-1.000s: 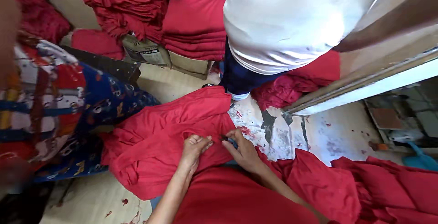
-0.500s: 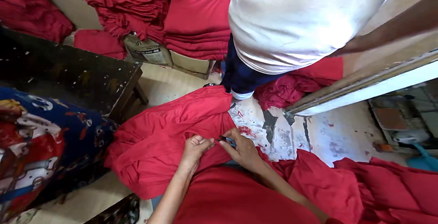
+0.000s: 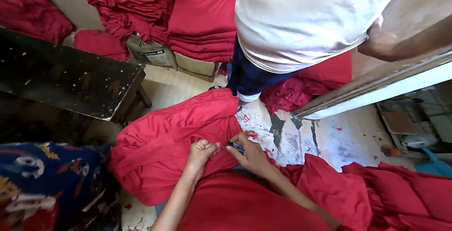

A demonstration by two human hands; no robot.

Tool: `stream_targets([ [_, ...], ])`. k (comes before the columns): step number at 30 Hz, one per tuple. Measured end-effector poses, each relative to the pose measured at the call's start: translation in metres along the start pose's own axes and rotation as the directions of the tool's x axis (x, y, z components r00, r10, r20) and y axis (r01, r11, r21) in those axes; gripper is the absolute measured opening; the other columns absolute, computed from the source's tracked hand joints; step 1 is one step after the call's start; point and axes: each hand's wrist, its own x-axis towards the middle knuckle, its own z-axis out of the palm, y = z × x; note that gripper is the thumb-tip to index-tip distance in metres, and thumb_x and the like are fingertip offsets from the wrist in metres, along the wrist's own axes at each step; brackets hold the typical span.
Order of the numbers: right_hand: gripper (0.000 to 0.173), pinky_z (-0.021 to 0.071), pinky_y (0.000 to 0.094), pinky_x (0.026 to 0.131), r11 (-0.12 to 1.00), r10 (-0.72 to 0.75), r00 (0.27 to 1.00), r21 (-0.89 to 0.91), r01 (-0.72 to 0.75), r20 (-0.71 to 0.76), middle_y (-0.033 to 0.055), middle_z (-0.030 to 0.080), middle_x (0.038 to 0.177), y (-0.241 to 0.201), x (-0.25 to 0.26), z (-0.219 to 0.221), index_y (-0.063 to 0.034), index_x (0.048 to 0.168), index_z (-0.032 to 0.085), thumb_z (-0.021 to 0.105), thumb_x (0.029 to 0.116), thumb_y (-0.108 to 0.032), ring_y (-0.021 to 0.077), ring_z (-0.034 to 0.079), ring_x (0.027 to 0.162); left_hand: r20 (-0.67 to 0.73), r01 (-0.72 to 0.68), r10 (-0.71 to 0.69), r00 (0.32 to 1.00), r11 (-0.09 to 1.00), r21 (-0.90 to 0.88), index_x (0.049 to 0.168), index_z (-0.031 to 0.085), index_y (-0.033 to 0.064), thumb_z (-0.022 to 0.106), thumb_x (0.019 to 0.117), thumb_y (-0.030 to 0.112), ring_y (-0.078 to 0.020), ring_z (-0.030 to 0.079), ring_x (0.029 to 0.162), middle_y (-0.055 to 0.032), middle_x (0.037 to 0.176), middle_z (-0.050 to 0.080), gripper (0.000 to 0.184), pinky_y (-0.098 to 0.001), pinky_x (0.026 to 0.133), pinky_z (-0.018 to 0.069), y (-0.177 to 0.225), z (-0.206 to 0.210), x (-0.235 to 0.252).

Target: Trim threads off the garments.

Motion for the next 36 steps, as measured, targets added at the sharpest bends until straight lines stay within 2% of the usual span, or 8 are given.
stream_targets([
  [12, 0.035, 0.0547, 0.045, 0.061, 0.999, 0.031, 0.999, 0.034, -0.03, -0.018, 0.0096, 0.068, 0.079, -0.002, 0.005, 0.007, 0.0001, 0.113, 0.063, 0.055, 0.1043, -0.032, 0.0236, 0.067, 0.068, 0.01, 0.013, -0.012, 1.0, 1.0, -0.003, 0.077, 0.06, 0.006, 0.063, 0.0919, -0.008, -0.0126, 0.071, 0.071, 0.0008, 0.07, 0.068, 0.021, -0.0342, 0.079, 0.062, -0.002, -0.001, 0.0],
  [17, 0.035, 0.0547, 0.0456, 0.061, 0.997, 0.062, 0.998, 0.038, -0.061, -0.022, 0.01, 0.068, 0.078, -0.002, 0.004, 0.008, 0.0007, 0.114, 0.063, 0.056, 0.1037, -0.032, 0.0241, 0.067, 0.069, -0.108, 0.05, -0.064, 0.992, 0.99, -0.13, 0.087, 0.058, 0.0014, 0.057, 0.099, -0.004, -0.016, 0.073, 0.073, -0.0055, 0.078, 0.071, 0.013, -0.0355, 0.077, 0.0635, 0.007, 0.006, -0.001],
  [28, 0.037, 0.0545, 0.046, 0.058, 1.0, -0.012, 0.999, -0.001, 0.012, -0.047, 0.0099, 0.068, 0.079, -0.005, 0.009, 0.01, 0.0007, 0.114, 0.064, 0.058, 0.1021, -0.034, 0.025, 0.067, 0.067, -0.101, 0.063, -0.076, 0.992, 0.989, -0.133, 0.079, 0.059, 0.0035, 0.058, 0.0969, -0.007, -0.0146, 0.073, 0.069, -0.0047, 0.073, 0.072, 0.021, -0.0327, 0.074, 0.0633, 0.009, 0.005, -0.003],
  [33, 0.033, 0.0541, 0.0451, 0.057, 1.0, -0.028, 0.999, -0.008, 0.028, -0.037, 0.0098, 0.067, 0.076, -0.004, 0.011, 0.01, 0.0004, 0.111, 0.064, 0.057, 0.1034, -0.031, 0.025, 0.067, 0.065, -0.082, 0.064, -0.075, 0.994, 0.989, -0.135, 0.081, 0.06, 0.0027, 0.058, 0.0965, -0.007, -0.0153, 0.073, 0.07, -0.0051, 0.074, 0.072, 0.019, -0.0329, 0.075, 0.0633, 0.007, 0.003, -0.003],
  [36, 0.032, 0.055, 0.0452, 0.06, 1.0, 0.005, 1.0, 0.008, -0.005, -0.029, 0.0094, 0.068, 0.079, -0.003, 0.01, 0.008, -0.0003, 0.112, 0.064, 0.056, 0.104, -0.031, 0.0242, 0.068, 0.069, -0.072, 0.063, -0.074, 0.995, 0.988, -0.14, 0.083, 0.061, 0.0022, 0.057, 0.0974, -0.006, -0.0154, 0.074, 0.071, -0.0056, 0.076, 0.073, 0.018, -0.0336, 0.076, 0.0634, 0.007, 0.003, -0.003],
])
